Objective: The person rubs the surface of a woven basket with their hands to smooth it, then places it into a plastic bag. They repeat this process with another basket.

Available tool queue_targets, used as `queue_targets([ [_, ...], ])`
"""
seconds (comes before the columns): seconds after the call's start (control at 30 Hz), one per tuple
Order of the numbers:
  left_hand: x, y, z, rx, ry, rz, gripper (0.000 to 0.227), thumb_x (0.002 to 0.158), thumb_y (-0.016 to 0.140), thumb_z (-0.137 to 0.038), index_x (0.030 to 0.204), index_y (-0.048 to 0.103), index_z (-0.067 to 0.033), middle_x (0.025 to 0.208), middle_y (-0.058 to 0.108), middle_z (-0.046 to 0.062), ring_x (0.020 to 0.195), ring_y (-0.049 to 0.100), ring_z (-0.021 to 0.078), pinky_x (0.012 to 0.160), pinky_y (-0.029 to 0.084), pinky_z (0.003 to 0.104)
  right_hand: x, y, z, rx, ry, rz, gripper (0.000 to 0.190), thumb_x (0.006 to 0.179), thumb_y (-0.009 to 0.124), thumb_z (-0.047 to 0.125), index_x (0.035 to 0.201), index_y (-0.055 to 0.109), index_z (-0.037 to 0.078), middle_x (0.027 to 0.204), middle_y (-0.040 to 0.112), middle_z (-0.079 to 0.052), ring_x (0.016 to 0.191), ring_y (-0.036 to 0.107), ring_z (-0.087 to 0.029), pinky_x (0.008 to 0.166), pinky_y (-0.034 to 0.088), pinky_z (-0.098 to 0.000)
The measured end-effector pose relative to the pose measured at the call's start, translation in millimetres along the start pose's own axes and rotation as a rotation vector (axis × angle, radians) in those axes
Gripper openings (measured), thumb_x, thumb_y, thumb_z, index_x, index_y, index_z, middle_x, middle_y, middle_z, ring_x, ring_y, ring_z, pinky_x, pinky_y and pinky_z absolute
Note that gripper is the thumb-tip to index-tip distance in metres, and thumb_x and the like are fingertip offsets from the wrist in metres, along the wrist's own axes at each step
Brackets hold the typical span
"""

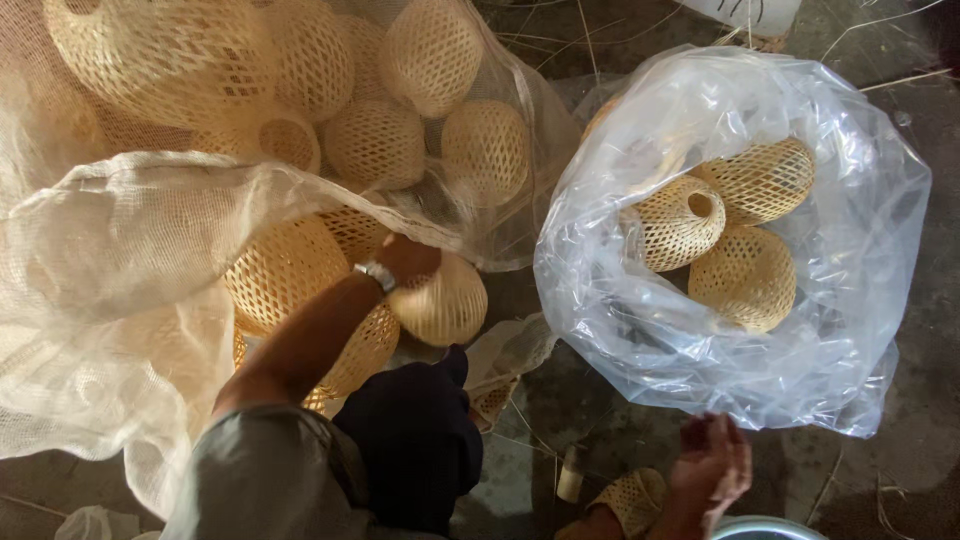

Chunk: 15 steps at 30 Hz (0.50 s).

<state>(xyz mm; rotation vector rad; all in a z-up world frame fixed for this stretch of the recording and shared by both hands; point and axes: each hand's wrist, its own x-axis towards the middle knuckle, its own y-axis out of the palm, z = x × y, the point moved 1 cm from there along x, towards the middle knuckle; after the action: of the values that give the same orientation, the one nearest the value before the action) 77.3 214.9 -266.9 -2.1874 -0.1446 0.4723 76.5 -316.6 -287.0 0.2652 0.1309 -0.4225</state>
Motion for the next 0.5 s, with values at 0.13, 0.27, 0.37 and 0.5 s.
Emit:
queue_targets([
  [0.13,40.4,-9.2,4.1,0.09,-0.029,0.054,0.069,0.103,0.067,-0.035,0.156,0.026,-0.0191,0.144,0.051,0.018,0.116,0.058,0.0368,0.1,0.05,0.055,-10.4,11.0,-15.8,-0.198,0.055,0.001,0.016,0.101,0.068,0.005,0.115,0.069,-0.001,0.109,0.073,-0.015,0.09,0.073,-0.023,0.076,0.064,-0.032],
  [0.27,111.9,-19.7,-14.7,0.184,-0.03,-0.1,0.07,0.101,0.069,-0.035,0.154,0.028,-0.0166,0.143,0.051,0.018,0.117,0.058,0.0365,0.101,0.048,0.057,-6.6,8.2,-32.8,-0.411,0.068,0.047,0.024,0.097,0.069,0.005,0.119,0.068,-0.004,0.105,0.073,-0.014,0.087,0.072,-0.021,0.073,0.063,-0.0305],
  [0.37,154.0,-30.0,-12.4,0.265,-0.136,-0.17,0.07,0.099,0.069,-0.035,0.153,0.029,-0.0148,0.143,0.052,0.018,0.118,0.057,0.0362,0.102,0.047,0.058,-3.1,-1.5,-53.7,-0.393,0.09,0.096,0.03,0.097,0.07,0.006,0.123,0.065,-0.007,0.101,0.072,-0.013,0.084,0.07,-0.018,0.071,0.06,-0.0281],
  [0.5,172.3,-22.8,-1.1,0.326,-0.267,-0.147,0.07,0.097,0.071,-0.035,0.151,0.031,-0.0123,0.141,0.052,0.018,0.12,0.056,0.0359,0.103,0.045,0.06,-2.6,-14.2,-70.9,-0.411,0.081,0.119,0.033,0.097,0.071,0.005,0.126,0.065,-0.01,0.096,0.071,-0.013,0.079,0.066,-0.016,0.066,0.054,-0.0271],
])
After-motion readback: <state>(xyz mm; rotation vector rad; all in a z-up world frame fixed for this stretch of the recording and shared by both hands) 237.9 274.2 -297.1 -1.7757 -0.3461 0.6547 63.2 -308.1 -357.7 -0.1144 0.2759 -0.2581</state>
